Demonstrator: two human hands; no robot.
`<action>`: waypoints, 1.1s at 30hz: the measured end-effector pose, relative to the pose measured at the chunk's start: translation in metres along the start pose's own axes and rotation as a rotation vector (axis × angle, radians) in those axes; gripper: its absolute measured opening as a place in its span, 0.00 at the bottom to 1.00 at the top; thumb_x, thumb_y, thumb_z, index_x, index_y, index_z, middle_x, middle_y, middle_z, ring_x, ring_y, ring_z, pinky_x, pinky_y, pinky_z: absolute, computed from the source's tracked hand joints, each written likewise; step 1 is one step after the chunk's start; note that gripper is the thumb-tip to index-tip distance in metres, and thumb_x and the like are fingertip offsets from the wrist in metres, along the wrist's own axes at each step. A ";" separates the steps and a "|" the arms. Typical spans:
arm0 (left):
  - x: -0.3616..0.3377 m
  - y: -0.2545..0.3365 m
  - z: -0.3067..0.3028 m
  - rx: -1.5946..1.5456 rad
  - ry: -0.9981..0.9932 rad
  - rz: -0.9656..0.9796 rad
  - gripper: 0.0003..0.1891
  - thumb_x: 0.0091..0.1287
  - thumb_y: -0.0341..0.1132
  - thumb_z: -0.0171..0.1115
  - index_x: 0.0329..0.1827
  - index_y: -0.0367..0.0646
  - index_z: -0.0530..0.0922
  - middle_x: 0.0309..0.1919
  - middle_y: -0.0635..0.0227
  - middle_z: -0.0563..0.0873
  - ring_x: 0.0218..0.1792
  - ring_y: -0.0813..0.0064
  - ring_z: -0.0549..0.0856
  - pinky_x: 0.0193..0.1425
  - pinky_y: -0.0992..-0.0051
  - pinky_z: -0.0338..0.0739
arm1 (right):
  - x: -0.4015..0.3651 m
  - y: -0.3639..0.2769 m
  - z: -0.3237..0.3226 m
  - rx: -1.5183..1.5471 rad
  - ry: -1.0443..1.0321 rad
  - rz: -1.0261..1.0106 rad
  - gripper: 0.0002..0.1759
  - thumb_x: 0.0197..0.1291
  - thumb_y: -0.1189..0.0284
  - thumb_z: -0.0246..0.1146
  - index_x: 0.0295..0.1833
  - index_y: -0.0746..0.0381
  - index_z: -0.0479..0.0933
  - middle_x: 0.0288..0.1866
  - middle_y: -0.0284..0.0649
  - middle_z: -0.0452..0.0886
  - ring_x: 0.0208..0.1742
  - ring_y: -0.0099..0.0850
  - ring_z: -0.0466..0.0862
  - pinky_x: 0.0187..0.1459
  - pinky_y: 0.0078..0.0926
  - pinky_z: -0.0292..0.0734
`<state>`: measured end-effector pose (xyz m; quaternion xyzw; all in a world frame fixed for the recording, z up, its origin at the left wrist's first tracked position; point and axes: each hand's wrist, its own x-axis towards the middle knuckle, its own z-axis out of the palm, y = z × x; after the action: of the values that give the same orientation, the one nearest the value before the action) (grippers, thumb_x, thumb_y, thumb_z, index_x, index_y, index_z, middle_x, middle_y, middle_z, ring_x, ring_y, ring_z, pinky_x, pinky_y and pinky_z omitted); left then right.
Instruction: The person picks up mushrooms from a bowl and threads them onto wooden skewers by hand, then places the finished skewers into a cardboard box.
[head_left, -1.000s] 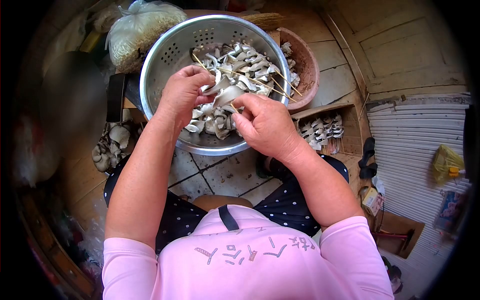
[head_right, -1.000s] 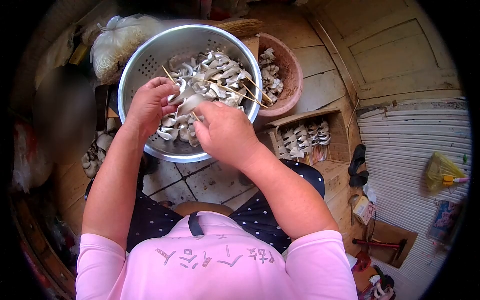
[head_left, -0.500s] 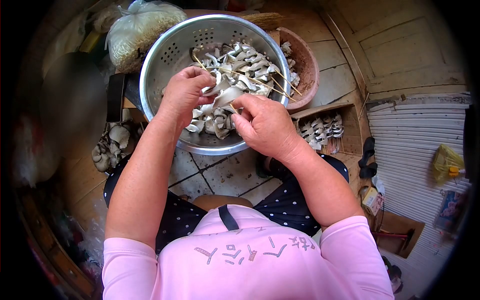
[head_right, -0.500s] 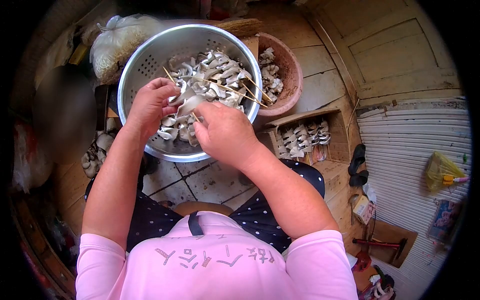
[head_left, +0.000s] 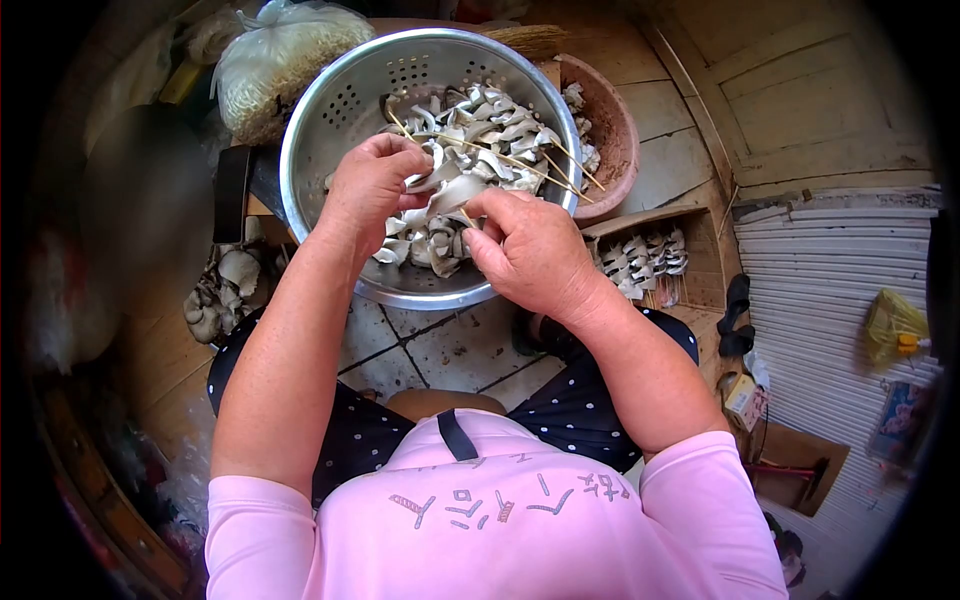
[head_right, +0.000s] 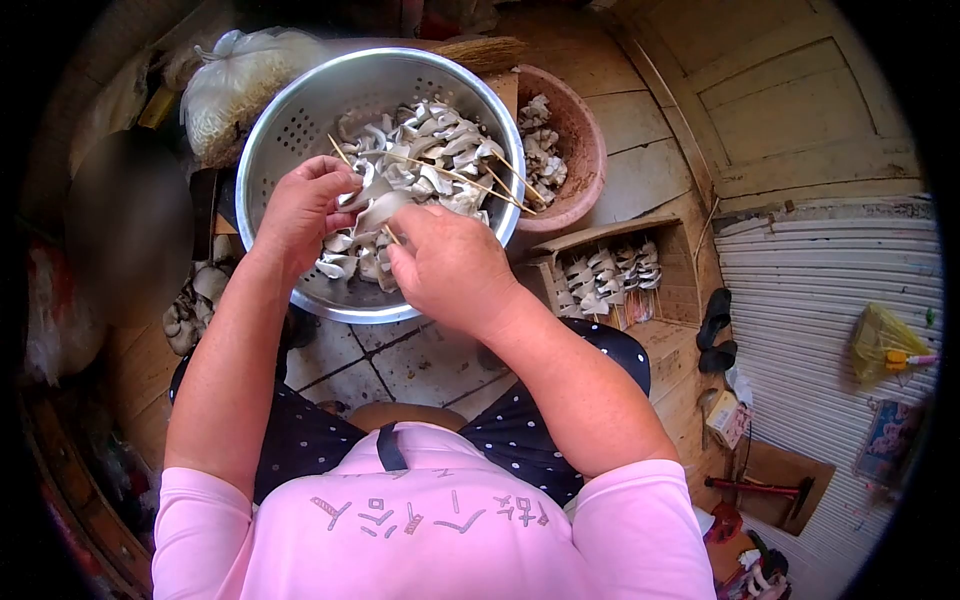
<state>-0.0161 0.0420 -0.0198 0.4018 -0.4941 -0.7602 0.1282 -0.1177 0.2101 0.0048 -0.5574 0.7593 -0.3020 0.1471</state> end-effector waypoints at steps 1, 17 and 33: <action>0.000 0.000 0.000 0.000 0.000 0.000 0.08 0.60 0.31 0.66 0.40 0.40 0.77 0.37 0.67 0.82 0.37 0.75 0.83 0.40 0.72 0.83 | 0.000 0.000 0.000 -0.004 -0.001 0.001 0.10 0.55 0.72 0.66 0.43 0.62 0.77 0.25 0.40 0.78 0.33 0.41 0.80 0.38 0.39 0.76; 0.003 -0.006 0.000 0.041 0.004 -0.008 0.06 0.61 0.30 0.66 0.37 0.42 0.77 0.35 0.69 0.82 0.37 0.75 0.83 0.40 0.73 0.82 | -0.001 0.001 0.002 -0.033 -0.043 0.013 0.10 0.56 0.71 0.65 0.43 0.63 0.77 0.26 0.41 0.78 0.33 0.42 0.80 0.37 0.40 0.75; 0.002 -0.010 0.003 0.141 0.001 0.012 0.06 0.62 0.33 0.66 0.38 0.42 0.78 0.35 0.71 0.82 0.36 0.79 0.81 0.35 0.78 0.77 | -0.002 0.002 0.006 -0.019 -0.050 -0.013 0.10 0.56 0.71 0.65 0.42 0.63 0.76 0.25 0.42 0.78 0.32 0.45 0.81 0.37 0.42 0.75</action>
<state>-0.0174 0.0478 -0.0290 0.4070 -0.5489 -0.7226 0.1043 -0.1152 0.2110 -0.0011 -0.5712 0.7544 -0.2817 0.1589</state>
